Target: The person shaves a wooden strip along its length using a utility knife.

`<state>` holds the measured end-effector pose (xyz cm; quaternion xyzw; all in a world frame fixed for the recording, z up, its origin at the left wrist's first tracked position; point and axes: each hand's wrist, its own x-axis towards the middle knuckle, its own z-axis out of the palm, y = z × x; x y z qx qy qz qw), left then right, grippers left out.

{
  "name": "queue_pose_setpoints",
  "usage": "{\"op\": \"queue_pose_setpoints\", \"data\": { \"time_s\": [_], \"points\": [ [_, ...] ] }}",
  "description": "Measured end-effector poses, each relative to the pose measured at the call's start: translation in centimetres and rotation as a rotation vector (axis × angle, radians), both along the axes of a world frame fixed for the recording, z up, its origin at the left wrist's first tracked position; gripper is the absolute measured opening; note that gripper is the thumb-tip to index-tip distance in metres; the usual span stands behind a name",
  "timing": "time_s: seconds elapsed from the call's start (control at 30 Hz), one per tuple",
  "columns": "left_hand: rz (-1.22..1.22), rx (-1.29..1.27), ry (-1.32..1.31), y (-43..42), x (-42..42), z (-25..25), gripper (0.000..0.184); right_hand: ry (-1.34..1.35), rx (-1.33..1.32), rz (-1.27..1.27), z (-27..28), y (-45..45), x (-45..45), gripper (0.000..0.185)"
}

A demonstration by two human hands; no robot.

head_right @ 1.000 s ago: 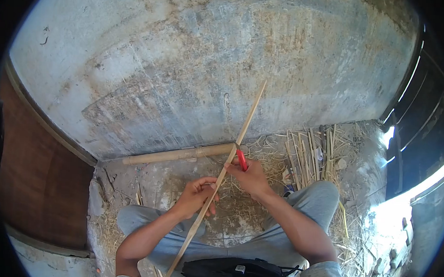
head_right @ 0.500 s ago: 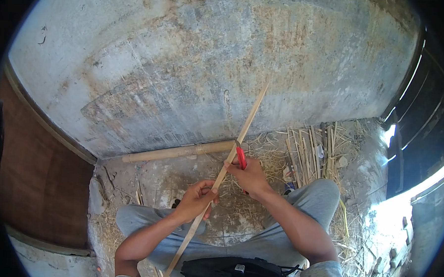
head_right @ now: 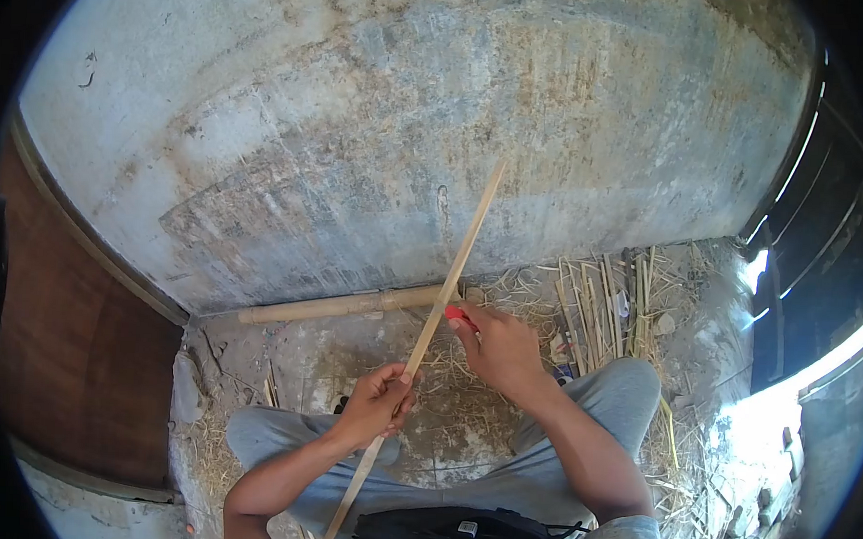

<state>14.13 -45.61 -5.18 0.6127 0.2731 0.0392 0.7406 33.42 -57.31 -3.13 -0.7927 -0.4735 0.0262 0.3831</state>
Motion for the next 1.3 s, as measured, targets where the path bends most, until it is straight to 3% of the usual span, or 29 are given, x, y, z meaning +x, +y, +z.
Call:
{"op": "queue_pose_setpoints", "data": {
  "time_s": [0.17,0.63,0.93,1.3],
  "points": [
    [0.054,-0.052,0.059,0.1,0.0,0.6,0.033,-0.143,0.07,-0.008,-1.0,0.4,0.1,0.029],
    [0.062,-0.001,0.051,-1.0,-1.1,2.0,0.034,-0.141,0.156,-0.007,-0.5,0.5,0.1,0.027],
    [0.069,0.202,-0.004,-1.2,-2.4,1.7,0.034,-0.168,0.169,-0.023,-0.7,0.8,-0.6,0.025],
    [0.104,0.092,0.041,-1.7,-3.9,1.2,0.031,-0.226,0.217,-0.018,-2.7,1.3,-1.0,0.025]
  ]
}}
